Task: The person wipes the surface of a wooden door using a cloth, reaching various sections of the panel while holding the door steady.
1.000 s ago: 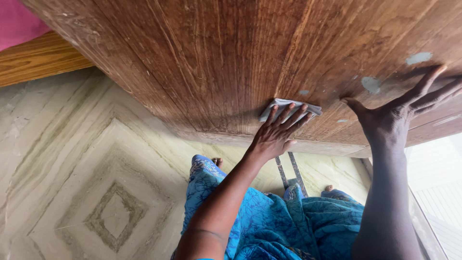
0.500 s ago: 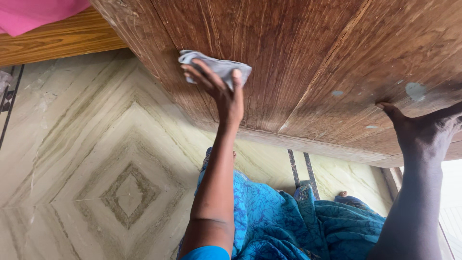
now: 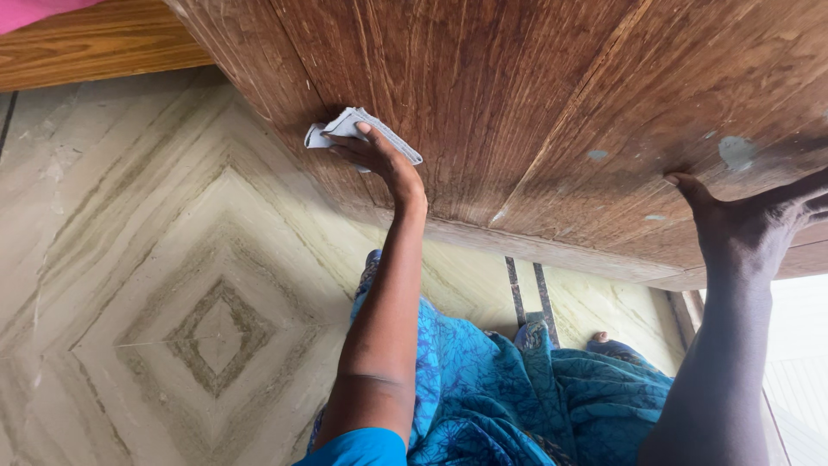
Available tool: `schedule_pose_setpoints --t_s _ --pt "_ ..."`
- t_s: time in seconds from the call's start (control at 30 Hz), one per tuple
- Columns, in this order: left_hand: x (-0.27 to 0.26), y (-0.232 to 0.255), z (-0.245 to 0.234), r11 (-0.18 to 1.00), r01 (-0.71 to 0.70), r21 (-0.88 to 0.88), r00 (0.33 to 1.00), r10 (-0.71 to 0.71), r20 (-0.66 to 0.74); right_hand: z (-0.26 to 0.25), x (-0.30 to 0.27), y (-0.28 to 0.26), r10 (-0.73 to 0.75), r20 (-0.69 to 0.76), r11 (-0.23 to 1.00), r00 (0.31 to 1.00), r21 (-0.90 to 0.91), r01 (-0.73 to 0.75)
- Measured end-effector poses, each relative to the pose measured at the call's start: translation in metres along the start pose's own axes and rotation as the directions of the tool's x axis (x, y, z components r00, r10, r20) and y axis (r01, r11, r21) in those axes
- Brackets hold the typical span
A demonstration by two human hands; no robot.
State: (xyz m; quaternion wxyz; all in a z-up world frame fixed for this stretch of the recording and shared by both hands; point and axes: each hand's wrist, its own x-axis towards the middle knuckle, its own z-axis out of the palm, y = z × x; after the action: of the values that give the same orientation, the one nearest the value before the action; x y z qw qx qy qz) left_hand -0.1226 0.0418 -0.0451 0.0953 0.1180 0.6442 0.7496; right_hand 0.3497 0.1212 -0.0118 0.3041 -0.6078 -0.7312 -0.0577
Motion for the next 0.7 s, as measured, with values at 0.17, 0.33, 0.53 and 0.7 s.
schedule_pose_setpoints --t_s 0.17,0.33,0.53,0.7 --pt "-0.027 0.014 0.012 0.982 -0.168 0.083 0.986 0.169 -0.003 -0.006 0.002 -0.005 0.05 0.05 0.998 0.997 -0.042 -0.048" --pt "-0.061 0.027 0.018 0.977 -0.2 0.071 0.977 0.194 0.092 -0.018 -0.002 -0.021 0.057 0.049 0.998 0.997 -0.026 -0.056" --pt "-0.101 0.02 0.029 0.928 -0.334 0.163 0.923 0.287 0.257 -0.029 -0.006 -0.032 0.03 -0.019 0.99 0.999 0.138 -0.027" --pt "-0.137 -0.002 0.046 0.819 -0.506 0.27 0.825 0.368 0.43 -0.016 -0.003 -0.009 -0.23 -0.16 0.973 0.96 -0.004 0.232"
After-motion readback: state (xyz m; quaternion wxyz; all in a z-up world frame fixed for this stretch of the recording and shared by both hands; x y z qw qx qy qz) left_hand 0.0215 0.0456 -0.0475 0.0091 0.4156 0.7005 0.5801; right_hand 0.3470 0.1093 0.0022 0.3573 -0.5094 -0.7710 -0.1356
